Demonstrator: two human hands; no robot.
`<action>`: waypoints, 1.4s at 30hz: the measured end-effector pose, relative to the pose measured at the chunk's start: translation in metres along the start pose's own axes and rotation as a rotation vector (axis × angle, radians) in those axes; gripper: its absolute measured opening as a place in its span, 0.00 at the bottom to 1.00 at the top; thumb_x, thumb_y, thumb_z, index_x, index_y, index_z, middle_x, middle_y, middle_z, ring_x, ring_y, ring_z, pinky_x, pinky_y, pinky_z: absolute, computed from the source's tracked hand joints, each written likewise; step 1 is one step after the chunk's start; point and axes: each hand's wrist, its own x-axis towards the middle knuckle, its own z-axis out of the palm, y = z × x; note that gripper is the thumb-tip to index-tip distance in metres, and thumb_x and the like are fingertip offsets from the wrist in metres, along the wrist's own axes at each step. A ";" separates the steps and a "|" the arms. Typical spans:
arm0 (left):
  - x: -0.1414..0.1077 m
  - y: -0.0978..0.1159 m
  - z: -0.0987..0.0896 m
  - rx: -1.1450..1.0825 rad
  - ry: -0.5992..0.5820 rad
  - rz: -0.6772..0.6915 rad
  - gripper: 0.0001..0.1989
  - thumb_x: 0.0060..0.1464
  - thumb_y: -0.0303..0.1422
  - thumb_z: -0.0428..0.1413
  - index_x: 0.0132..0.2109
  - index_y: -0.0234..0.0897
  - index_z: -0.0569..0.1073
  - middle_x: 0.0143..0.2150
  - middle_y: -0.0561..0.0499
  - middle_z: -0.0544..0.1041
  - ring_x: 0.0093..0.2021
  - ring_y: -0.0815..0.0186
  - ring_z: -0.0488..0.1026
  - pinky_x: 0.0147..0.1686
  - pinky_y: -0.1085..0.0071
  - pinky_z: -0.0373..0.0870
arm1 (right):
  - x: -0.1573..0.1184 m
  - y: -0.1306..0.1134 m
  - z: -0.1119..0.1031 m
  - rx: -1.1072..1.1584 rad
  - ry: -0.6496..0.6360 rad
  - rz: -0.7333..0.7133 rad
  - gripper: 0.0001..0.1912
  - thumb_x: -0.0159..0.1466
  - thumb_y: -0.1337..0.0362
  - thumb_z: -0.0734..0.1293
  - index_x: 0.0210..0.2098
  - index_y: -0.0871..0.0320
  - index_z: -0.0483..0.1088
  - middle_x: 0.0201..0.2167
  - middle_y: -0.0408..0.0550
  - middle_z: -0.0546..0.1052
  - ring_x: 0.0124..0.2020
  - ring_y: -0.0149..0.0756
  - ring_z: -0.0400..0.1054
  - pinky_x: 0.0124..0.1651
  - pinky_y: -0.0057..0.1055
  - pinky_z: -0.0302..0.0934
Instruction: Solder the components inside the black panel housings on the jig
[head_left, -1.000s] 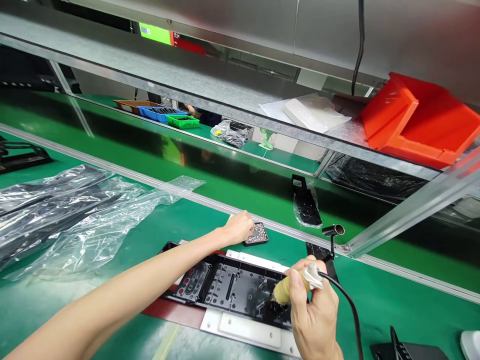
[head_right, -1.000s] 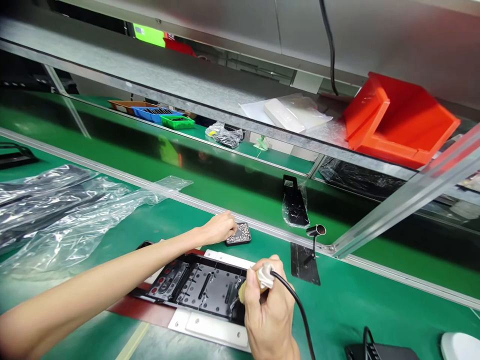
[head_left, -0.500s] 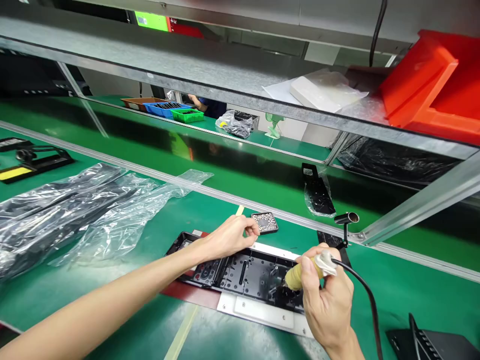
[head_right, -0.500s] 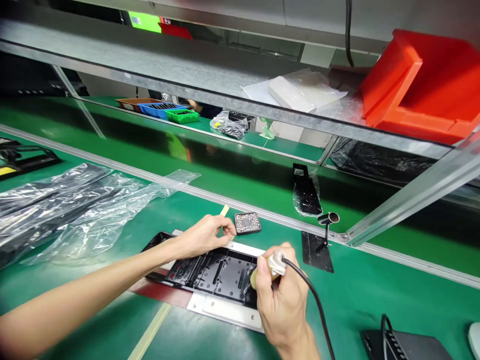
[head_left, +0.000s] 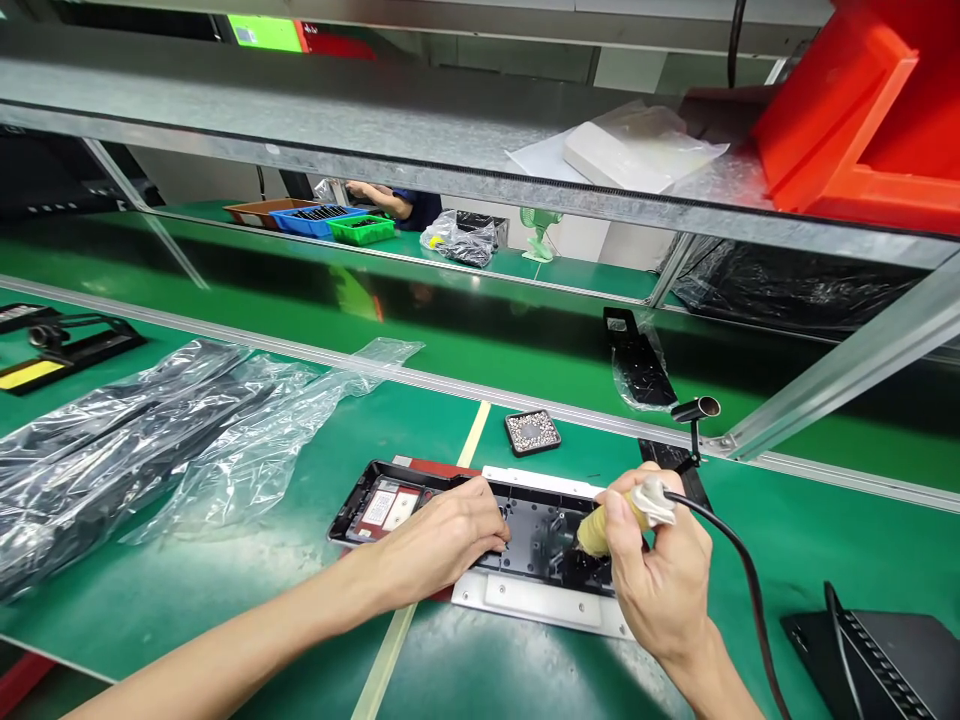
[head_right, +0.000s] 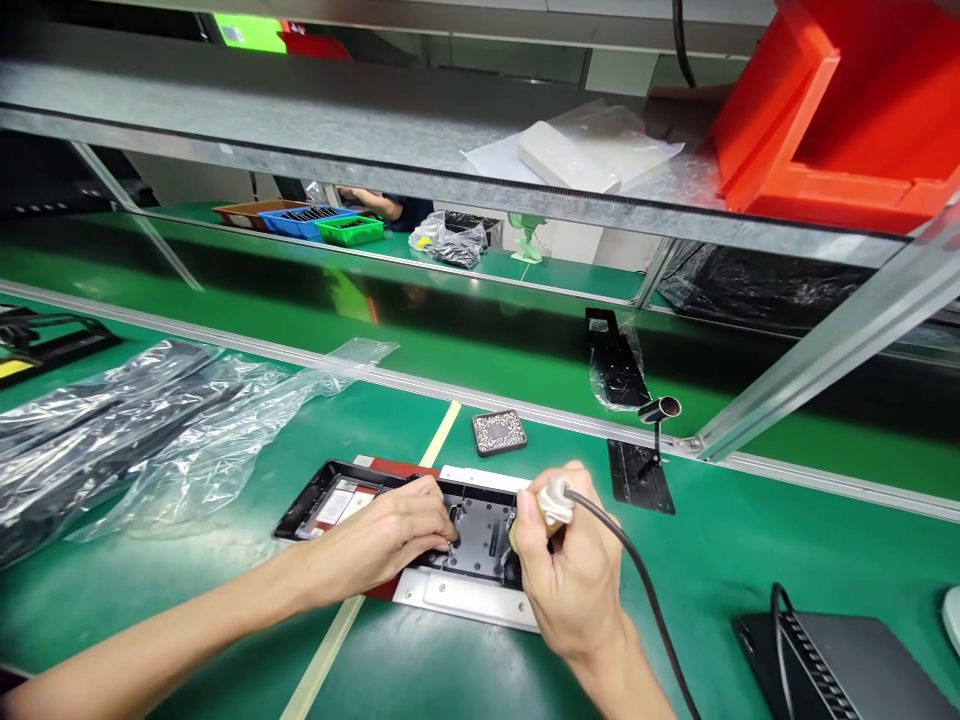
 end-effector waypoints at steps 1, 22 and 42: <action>0.001 0.000 0.000 0.027 0.000 0.015 0.12 0.70 0.30 0.49 0.45 0.38 0.78 0.40 0.48 0.78 0.45 0.61 0.68 0.43 0.67 0.66 | 0.000 0.000 0.000 0.001 0.002 -0.002 0.06 0.70 0.68 0.62 0.35 0.59 0.68 0.31 0.44 0.68 0.31 0.27 0.67 0.33 0.27 0.61; -0.022 -0.001 0.008 0.208 0.131 0.200 0.13 0.67 0.21 0.49 0.53 0.35 0.73 0.43 0.45 0.77 0.45 0.61 0.67 0.42 0.65 0.69 | 0.000 0.002 0.001 0.014 -0.002 0.015 0.06 0.70 0.68 0.63 0.35 0.58 0.68 0.32 0.45 0.68 0.33 0.29 0.67 0.32 0.28 0.61; 0.138 -0.097 0.004 0.349 0.044 -0.362 0.13 0.64 0.36 0.59 0.33 0.32 0.74 0.34 0.48 0.76 0.43 0.62 0.75 0.48 0.60 0.73 | -0.002 0.004 0.004 0.074 -0.008 -0.002 0.08 0.70 0.71 0.61 0.34 0.57 0.64 0.30 0.41 0.67 0.26 0.25 0.64 0.30 0.27 0.59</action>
